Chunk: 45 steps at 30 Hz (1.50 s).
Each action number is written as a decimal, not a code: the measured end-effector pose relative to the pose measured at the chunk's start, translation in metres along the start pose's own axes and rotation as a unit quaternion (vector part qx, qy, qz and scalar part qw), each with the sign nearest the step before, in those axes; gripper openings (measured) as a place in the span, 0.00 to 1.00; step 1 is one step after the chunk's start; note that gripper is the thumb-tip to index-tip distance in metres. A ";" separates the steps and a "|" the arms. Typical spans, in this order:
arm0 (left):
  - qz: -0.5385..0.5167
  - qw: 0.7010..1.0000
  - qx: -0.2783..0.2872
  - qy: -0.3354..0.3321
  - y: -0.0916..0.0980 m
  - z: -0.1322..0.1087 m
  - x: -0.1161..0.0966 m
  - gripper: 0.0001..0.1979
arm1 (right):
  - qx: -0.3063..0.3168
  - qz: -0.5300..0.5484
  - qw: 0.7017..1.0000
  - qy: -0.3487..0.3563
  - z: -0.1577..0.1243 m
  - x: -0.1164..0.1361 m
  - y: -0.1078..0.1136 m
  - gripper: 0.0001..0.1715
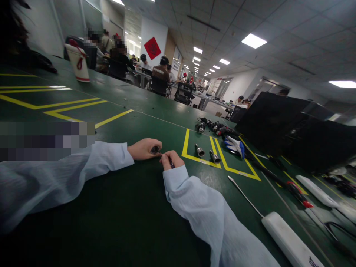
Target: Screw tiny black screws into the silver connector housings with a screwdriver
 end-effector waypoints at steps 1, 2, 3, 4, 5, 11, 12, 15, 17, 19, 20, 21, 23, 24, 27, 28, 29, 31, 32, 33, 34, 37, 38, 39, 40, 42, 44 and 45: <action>0.002 1.000 -0.003 -0.001 0.000 0.000 0.000 0.10 | 0.004 -0.036 0.999 0.017 -0.001 0.003 -0.001 0.12; 0.004 1.000 -0.007 -0.004 0.000 0.000 0.000 0.10 | 0.007 -0.069 0.997 0.030 -0.002 0.005 -0.001 0.12; 0.008 1.000 -0.010 -0.009 0.001 0.000 -0.001 0.10 | 0.011 -0.096 0.995 0.039 -0.003 0.007 -0.002 0.12; 0.013 1.000 -0.013 -0.015 0.001 0.000 -0.002 0.10 | 0.014 -0.111 0.993 0.042 -0.003 0.008 -0.002 0.13; 0.019 0.999 -0.016 -0.022 0.002 -0.001 -0.004 0.09 | 0.015 -0.110 0.993 0.037 -0.003 0.008 -0.001 0.13; 0.019 0.999 -0.031 -0.026 0.005 -0.001 -0.004 0.08 | 0.009 0.109 0.993 -0.046 0.005 -0.007 0.003 0.12; 0.010 0.999 -0.033 -0.020 0.006 -0.001 -0.002 0.08 | 0.009 0.142 0.988 -0.059 0.006 -0.011 0.003 0.11; -0.020 0.999 -0.043 -0.005 0.007 -0.001 0.001 0.09 | 0.006 0.202 0.976 -0.074 0.009 -0.016 0.003 0.10; -0.036 0.998 -0.046 -0.002 0.007 0.000 0.002 0.09 | 0.000 0.216 0.974 -0.063 0.010 -0.015 0.005 0.10; -0.045 0.998 -0.045 -0.004 0.007 0.000 0.002 0.10 | -0.008 0.209 0.976 -0.057 0.010 -0.014 0.007 0.10; -0.048 0.998 -0.043 -0.007 0.007 0.000 0.001 0.10 | -0.010 0.202 0.977 -0.060 0.009 -0.014 0.007 0.10; -0.050 0.998 -0.041 -0.011 0.007 0.000 0.000 0.10 | -0.009 0.196 0.978 -0.067 0.009 -0.014 0.007 0.10; -0.050 0.998 -0.037 -0.021 0.007 -0.001 -0.002 0.10 | -0.002 0.197 0.977 -0.085 0.010 -0.017 0.006 0.10; -0.049 0.998 -0.034 -0.026 0.006 -0.001 -0.003 0.09 | 0.003 0.210 0.973 -0.097 0.010 -0.019 0.005 0.10; -0.048 0.998 -0.025 -0.042 0.005 -0.001 -0.005 0.09 | 0.015 0.272 0.952 -0.139 0.011 -0.029 0.001 0.10; -0.049 0.997 -0.022 -0.046 0.004 -0.001 -0.006 0.09 | 0.017 0.288 0.946 -0.150 0.011 -0.033 0.001 0.10; -0.051 0.997 -0.020 -0.049 0.003 -0.001 -0.006 0.09 | 0.017 0.299 0.941 -0.158 0.011 -0.036 0.001 0.10; -0.057 0.997 -0.018 -0.055 0.002 -0.001 -0.007 0.08 | 0.016 0.306 0.937 -0.167 0.012 -0.040 0.002 0.10; -0.061 0.996 -0.017 -0.057 0.002 0.000 -0.007 0.08 | 0.015 0.308 0.936 -0.171 0.012 -0.042 0.003 0.10; -0.063 0.996 -0.018 -0.058 0.002 0.000 -0.007 0.08 | 0.014 0.310 0.935 -0.173 0.012 -0.042 0.003 0.10; -0.064 0.996 -0.019 -0.056 0.002 0.000 -0.006 0.09 | 0.012 0.310 0.935 -0.174 0.011 -0.041 0.004 0.10; -0.054 0.997 -0.020 -0.048 0.002 0.000 -0.005 0.10 | 0.008 0.292 0.942 -0.162 0.010 -0.035 0.006 0.09; -0.048 0.998 -0.018 -0.048 0.002 0.000 -0.005 0.10 | 0.007 0.272 0.950 -0.151 0.010 -0.031 0.007 0.08; -0.041 0.998 -0.015 -0.049 0.001 -0.001 -0.006 0.09 | 0.006 0.249 0.959 -0.139 0.010 -0.028 0.008 0.08; -0.035 0.998 -0.013 -0.052 0.001 -0.001 -0.007 0.09 | 0.007 0.228 0.965 -0.129 0.010 -0.026 0.008 0.08; -0.028 0.998 -0.008 -0.057 0.001 -0.001 -0.008 0.09 | 0.014 0.223 0.965 -0.135 0.010 -0.026 0.007 0.08; -0.029 0.998 -0.005 -0.062 0.000 -0.002 -0.009 0.09 | 0.024 0.262 0.951 -0.165 0.010 -0.032 0.004 0.08; -0.033 0.997 -0.004 -0.065 0.000 -0.002 -0.010 0.08 | 0.027 0.282 0.942 -0.179 0.009 -0.036 0.002 0.08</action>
Point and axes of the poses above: each hand's wrist, its own z-axis towards the middle knuckle, its own y-axis out of the back of the hand, x = y × z, the point moved 8 cm from there along z, towards the middle knuckle, and after that the axes turned 13 degrees about z, right-handed, at the moved point
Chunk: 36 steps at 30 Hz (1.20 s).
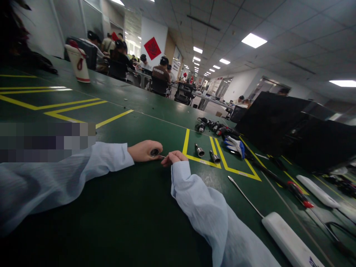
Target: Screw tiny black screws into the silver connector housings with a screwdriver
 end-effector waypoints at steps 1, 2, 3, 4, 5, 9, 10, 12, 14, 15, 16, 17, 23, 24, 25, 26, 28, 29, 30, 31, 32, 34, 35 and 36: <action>-0.005 1.000 0.000 -0.002 0.000 0.000 0.000 0.08 | 0.002 0.016 1.000 -0.010 0.001 -0.003 0.001 0.09; -0.010 1.000 -0.002 -0.002 0.001 0.000 0.000 0.08 | 0.003 0.026 1.000 -0.014 0.002 -0.005 0.002 0.09; -0.017 1.000 -0.005 0.000 0.002 0.000 0.000 0.08 | 0.004 0.034 0.999 -0.014 0.004 -0.006 0.003 0.09; -0.027 1.000 -0.010 0.006 0.002 0.001 0.001 0.08 | 0.005 0.042 0.999 -0.015 0.005 -0.008 0.003 0.10; -0.038 0.999 -0.015 0.014 0.003 0.001 0.003 0.09 | 0.008 0.051 0.999 -0.014 0.006 -0.009 0.003 0.10; -0.092 0.994 -0.034 0.043 0.006 0.001 0.008 0.09 | 0.015 0.079 0.997 -0.006 0.008 -0.011 0.000 0.13; -0.100 0.993 -0.037 0.045 0.006 0.001 0.008 0.09 | 0.016 0.082 0.997 -0.003 0.008 -0.010 0.000 0.14; -0.106 0.992 -0.041 0.048 0.007 0.001 0.008 0.09 | 0.015 0.082 0.997 0.003 0.008 -0.009 0.000 0.15; -0.104 0.992 -0.046 0.052 0.007 0.001 0.009 0.10 | 0.014 0.075 0.997 0.013 0.007 -0.007 0.001 0.14; -0.101 0.992 -0.047 0.053 0.008 0.001 0.009 0.10 | 0.014 0.070 0.997 0.017 0.007 -0.006 0.001 0.14; -0.097 0.993 -0.045 0.052 0.007 0.001 0.009 0.10 | 0.014 0.063 0.998 0.021 0.006 -0.005 0.001 0.13; -0.094 0.994 -0.042 0.048 0.007 0.001 0.008 0.10 | 0.016 0.058 0.998 0.022 0.005 -0.005 0.001 0.13; -0.076 0.995 -0.043 0.041 0.008 0.001 0.008 0.12 | 0.021 0.064 0.998 -0.001 0.006 -0.010 0.000 0.12; -0.075 0.995 -0.042 0.044 0.008 0.001 0.008 0.12 | 0.021 0.070 0.997 -0.007 0.006 -0.011 0.001 0.12; -0.075 0.995 -0.039 0.045 0.008 0.001 0.008 0.13 | 0.020 0.075 0.997 -0.012 0.007 -0.011 0.001 0.12; -0.078 0.995 -0.037 0.047 0.008 0.001 0.009 0.13 | 0.020 0.080 0.996 -0.017 0.008 -0.012 0.001 0.12; -0.092 0.994 -0.038 0.049 0.008 0.001 0.009 0.12 | 0.021 0.090 0.995 -0.025 0.009 -0.013 0.001 0.13; -0.100 0.993 -0.040 0.050 0.008 0.000 0.009 0.12 | 0.022 0.095 0.995 -0.028 0.009 -0.013 0.001 0.13; -0.106 0.992 -0.044 0.050 0.009 0.000 0.009 0.12 | 0.023 0.100 0.994 -0.030 0.009 -0.013 0.000 0.14; -0.110 0.992 -0.046 0.050 0.009 0.000 0.010 0.11 | 0.025 0.104 0.994 -0.031 0.009 -0.013 -0.001 0.14; -0.111 0.991 -0.046 0.051 0.009 0.000 0.010 0.11 | 0.026 0.108 0.993 -0.031 0.009 -0.013 -0.002 0.15; -0.109 0.992 -0.042 0.051 0.008 0.000 0.009 0.11 | 0.026 0.115 0.993 -0.029 0.009 -0.012 -0.003 0.15; -0.107 0.992 -0.039 0.052 0.008 0.000 0.009 0.12 | 0.024 0.118 0.992 -0.026 0.008 -0.011 -0.003 0.14; -0.105 0.992 -0.035 0.053 0.007 0.001 0.009 0.12 | 0.021 0.120 0.992 -0.023 0.008 -0.010 -0.002 0.13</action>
Point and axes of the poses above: each hand's wrist, its own z-axis towards the middle knuckle, its own y-axis out of the back of the hand, x = y × z, the point moved 8 cm from there along z, towards the middle knuckle, and after that the axes turned 13 degrees about z, right-handed, at the moved point
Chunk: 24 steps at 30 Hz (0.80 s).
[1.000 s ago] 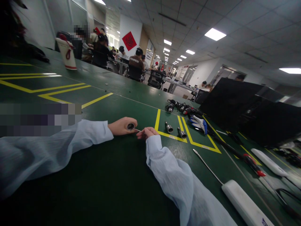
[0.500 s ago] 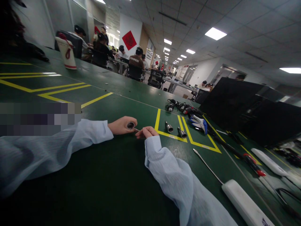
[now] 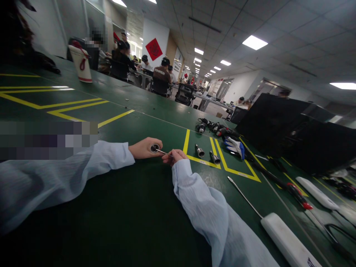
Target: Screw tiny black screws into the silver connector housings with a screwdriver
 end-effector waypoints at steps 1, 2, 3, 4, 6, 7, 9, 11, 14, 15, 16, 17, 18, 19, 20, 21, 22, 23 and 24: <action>0.002 1.000 0.003 0.001 0.000 0.000 0.000 0.13 | -0.004 0.001 1.000 0.004 0.000 0.002 0.001 0.13; 0.005 1.000 0.006 0.003 0.000 0.000 0.000 0.14 | -0.008 0.001 1.000 0.008 -0.001 0.004 0.002 0.12; 0.009 1.000 0.009 0.005 0.000 0.000 0.000 0.15 | -0.014 0.001 1.000 0.012 -0.001 0.005 0.003 0.11; 0.012 1.000 0.011 0.005 0.000 0.001 0.000 0.17 | -0.020 0.000 1.000 0.016 -0.001 0.007 0.005 0.11; 0.023 1.000 0.011 -0.001 0.001 0.001 -0.001 0.19 | -0.034 -0.001 0.999 0.022 -0.001 0.009 0.008 0.11; 0.029 1.000 0.009 -0.007 0.001 0.000 -0.001 0.19 | -0.041 -0.002 0.999 0.024 0.000 0.009 0.010 0.11; 0.038 0.999 0.007 -0.023 0.001 0.000 -0.003 0.19 | -0.057 0.001 0.998 0.029 0.001 0.010 0.014 0.12; 0.037 0.999 0.009 -0.037 0.001 0.000 -0.005 0.18 | -0.073 0.010 0.997 0.033 0.002 0.009 0.018 0.13; 0.033 0.998 0.020 -0.054 -0.002 -0.001 -0.007 0.16 | -0.096 0.037 0.994 0.034 0.003 0.008 0.023 0.16; 0.034 0.997 0.025 -0.061 -0.003 -0.001 -0.008 0.16 | -0.103 0.047 0.993 0.035 0.003 0.009 0.025 0.17; 0.037 0.997 0.029 -0.066 -0.004 -0.001 -0.009 0.15 | -0.111 0.057 0.992 0.035 0.002 0.009 0.027 0.18; 0.041 0.996 0.032 -0.070 -0.005 -0.001 -0.010 0.15 | -0.119 0.065 0.990 0.037 0.002 0.010 0.029 0.18; 0.048 0.996 0.035 -0.073 -0.006 -0.001 -0.010 0.14 | -0.128 0.070 0.988 0.040 0.002 0.011 0.032 0.18; 0.057 0.995 0.037 -0.073 -0.006 -0.001 -0.011 0.14 | -0.137 0.072 0.987 0.043 0.002 0.012 0.035 0.18; 0.069 0.994 0.038 -0.070 -0.006 -0.001 -0.010 0.14 | -0.145 0.072 0.986 0.047 0.003 0.013 0.037 0.17; 0.081 0.994 0.038 -0.065 -0.007 -0.001 -0.010 0.13 | -0.152 0.069 0.985 0.052 0.003 0.014 0.040 0.17; 0.095 0.993 0.039 -0.058 -0.007 -0.001 -0.009 0.13 | -0.160 0.063 0.983 0.058 0.004 0.015 0.042 0.16; 0.107 0.992 0.039 -0.050 -0.007 -0.001 -0.007 0.13 | -0.166 0.055 0.982 0.066 0.005 0.015 0.044 0.16; 0.116 0.992 0.038 -0.043 -0.007 -0.001 -0.006 0.13 | -0.172 0.045 0.981 0.075 0.006 0.016 0.046 0.15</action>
Point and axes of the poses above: each hand's wrist, its own z-axis towards the middle knuckle, its own y-axis out of the back of the hand, x = y × z, the point moved 8 cm from there along z, towards the middle knuckle, and after that the axes turned 13 degrees about z, right-handed, at the moved point
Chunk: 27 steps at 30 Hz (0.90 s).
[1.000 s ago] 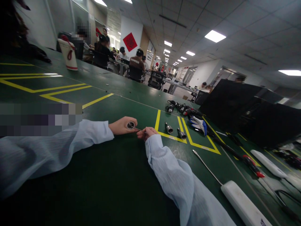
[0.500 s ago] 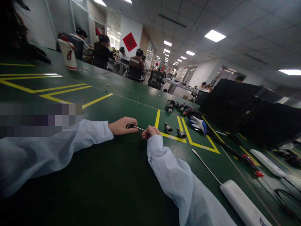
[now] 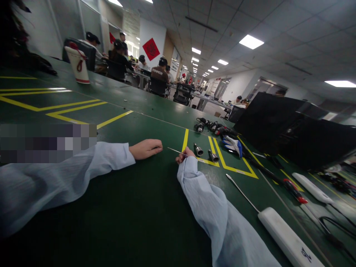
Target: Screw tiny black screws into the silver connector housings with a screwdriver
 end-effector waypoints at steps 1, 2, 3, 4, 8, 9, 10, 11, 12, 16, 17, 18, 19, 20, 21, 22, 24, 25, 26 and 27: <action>0.007 1.000 0.000 0.006 0.000 0.000 0.001 0.13 | -0.004 -0.011 1.000 0.013 0.001 0.001 0.001 0.15; 0.010 1.000 -0.001 0.011 0.000 0.000 0.002 0.13 | -0.007 -0.023 0.999 0.027 0.002 0.002 0.001 0.15; 0.013 1.000 -0.002 0.013 -0.001 0.000 0.003 0.13 | -0.010 -0.038 0.998 0.041 0.002 0.004 0.001 0.16; 0.014 1.000 -0.003 0.014 -0.001 0.000 0.003 0.13 | -0.012 -0.054 0.997 0.054 0.001 0.005 0.000 0.16; 0.012 1.000 -0.010 0.018 0.000 0.000 0.002 0.14 | -0.004 -0.140 0.986 0.095 -0.008 0.010 -0.007 0.16; 0.012 1.000 -0.012 0.020 0.000 0.000 0.001 0.15 | 0.006 -0.163 0.981 0.103 -0.011 0.010 -0.011 0.15; 0.010 1.000 -0.013 0.023 0.001 0.000 0.000 0.17 | 0.018 -0.186 0.976 0.111 -0.015 0.010 -0.016 0.15; -0.001 0.999 -0.014 0.029 0.001 0.001 -0.001 0.18 | 0.033 -0.207 0.970 0.120 -0.018 0.009 -0.022 0.14; -0.020 0.999 -0.016 0.037 0.002 0.001 -0.002 0.20 | 0.051 -0.225 0.964 0.129 -0.022 0.008 -0.028 0.14; -0.116 0.989 -0.041 0.079 0.001 0.003 -0.004 0.24 | 0.131 -0.278 0.937 0.166 -0.031 0.000 -0.051 0.16; -0.127 0.986 -0.050 0.091 0.001 0.005 -0.004 0.25 | 0.147 -0.287 0.931 0.173 -0.032 -0.002 -0.055 0.17; -0.133 0.984 -0.060 0.104 0.000 0.006 -0.004 0.27 | 0.161 -0.296 0.924 0.180 -0.032 -0.003 -0.057 0.17; -0.141 0.980 -0.070 0.117 0.000 0.007 -0.003 0.29 | 0.171 -0.304 0.918 0.187 -0.032 -0.003 -0.058 0.18; -0.150 0.977 -0.079 0.129 -0.001 0.009 -0.003 0.30 | 0.178 -0.313 0.912 0.195 -0.032 -0.002 -0.059 0.18; -0.160 0.974 -0.087 0.138 -0.002 0.010 -0.003 0.31 | 0.184 -0.322 0.906 0.204 -0.031 0.000 -0.059 0.19; -0.171 0.971 -0.091 0.143 -0.003 0.011 -0.003 0.32 | 0.188 -0.333 0.899 0.213 -0.030 0.002 -0.058 0.19; -0.192 0.966 -0.092 0.146 -0.006 0.013 -0.005 0.34 | 0.193 -0.361 0.882 0.233 -0.029 0.006 -0.057 0.21; -0.201 0.965 -0.090 0.145 -0.007 0.014 -0.006 0.35 | 0.193 -0.379 0.872 0.242 -0.028 0.007 -0.056 0.22; -0.208 0.963 -0.088 0.145 -0.009 0.015 -0.006 0.36 | 0.192 -0.398 0.861 0.250 -0.028 0.009 -0.056 0.22; -0.213 0.962 -0.087 0.146 -0.010 0.015 -0.007 0.36 | 0.192 -0.418 0.850 0.258 -0.028 0.010 -0.056 0.22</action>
Point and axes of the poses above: each hand's wrist, its own z-axis towards the middle knuckle, its own y-axis out of the back of the hand, x = y × z, the point moved 8 cm from there along z, towards the middle knuckle, and after that the axes turned 13 degrees about z, right-handed, at the moved point
